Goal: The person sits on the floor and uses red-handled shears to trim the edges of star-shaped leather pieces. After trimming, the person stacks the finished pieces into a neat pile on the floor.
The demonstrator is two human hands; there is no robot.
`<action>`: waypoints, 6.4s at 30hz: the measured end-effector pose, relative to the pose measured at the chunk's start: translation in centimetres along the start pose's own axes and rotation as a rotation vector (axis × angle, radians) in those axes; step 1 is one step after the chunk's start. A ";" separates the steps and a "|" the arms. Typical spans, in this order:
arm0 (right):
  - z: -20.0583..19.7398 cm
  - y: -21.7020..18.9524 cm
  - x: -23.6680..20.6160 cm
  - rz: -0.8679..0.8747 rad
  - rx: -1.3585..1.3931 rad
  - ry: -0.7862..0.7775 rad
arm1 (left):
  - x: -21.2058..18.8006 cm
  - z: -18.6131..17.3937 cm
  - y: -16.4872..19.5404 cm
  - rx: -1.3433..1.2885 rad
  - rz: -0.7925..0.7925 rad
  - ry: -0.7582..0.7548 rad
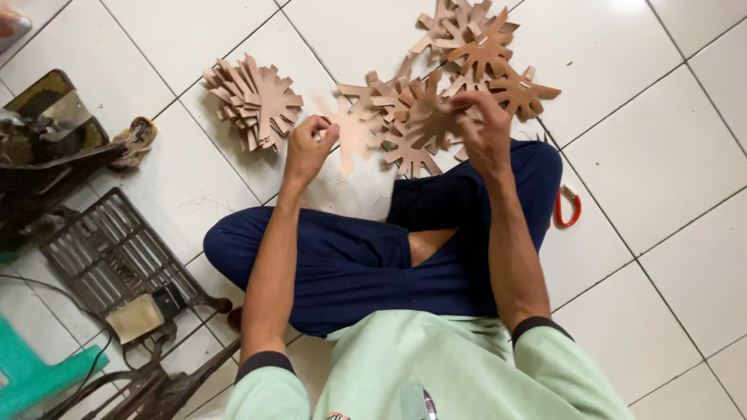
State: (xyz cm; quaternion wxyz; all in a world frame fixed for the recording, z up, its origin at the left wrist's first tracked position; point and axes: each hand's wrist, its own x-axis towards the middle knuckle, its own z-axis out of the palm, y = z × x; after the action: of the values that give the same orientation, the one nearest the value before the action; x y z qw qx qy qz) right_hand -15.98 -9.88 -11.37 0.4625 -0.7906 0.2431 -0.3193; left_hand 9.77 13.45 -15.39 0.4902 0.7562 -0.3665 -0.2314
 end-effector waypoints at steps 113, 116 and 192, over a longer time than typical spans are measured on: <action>10.9 1.0 -6.1 0.384 -0.038 -0.013 | -3.7 8.1 -1.3 -1.228 -0.331 0.128; 11.3 1.2 -6.5 0.384 -0.058 -0.021 | -3.8 7.6 -1.4 -1.272 -0.335 0.127; 10.7 1.0 -4.4 0.245 -0.553 -0.293 | -1.4 2.9 -0.8 -0.112 -0.345 0.136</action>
State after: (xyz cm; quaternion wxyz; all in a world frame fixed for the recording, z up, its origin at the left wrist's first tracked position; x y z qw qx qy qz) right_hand -11.29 -1.18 -17.44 0.2956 -0.8885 0.3448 -0.0661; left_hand 7.14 13.08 -17.30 0.5080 0.7933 -0.1842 -0.2805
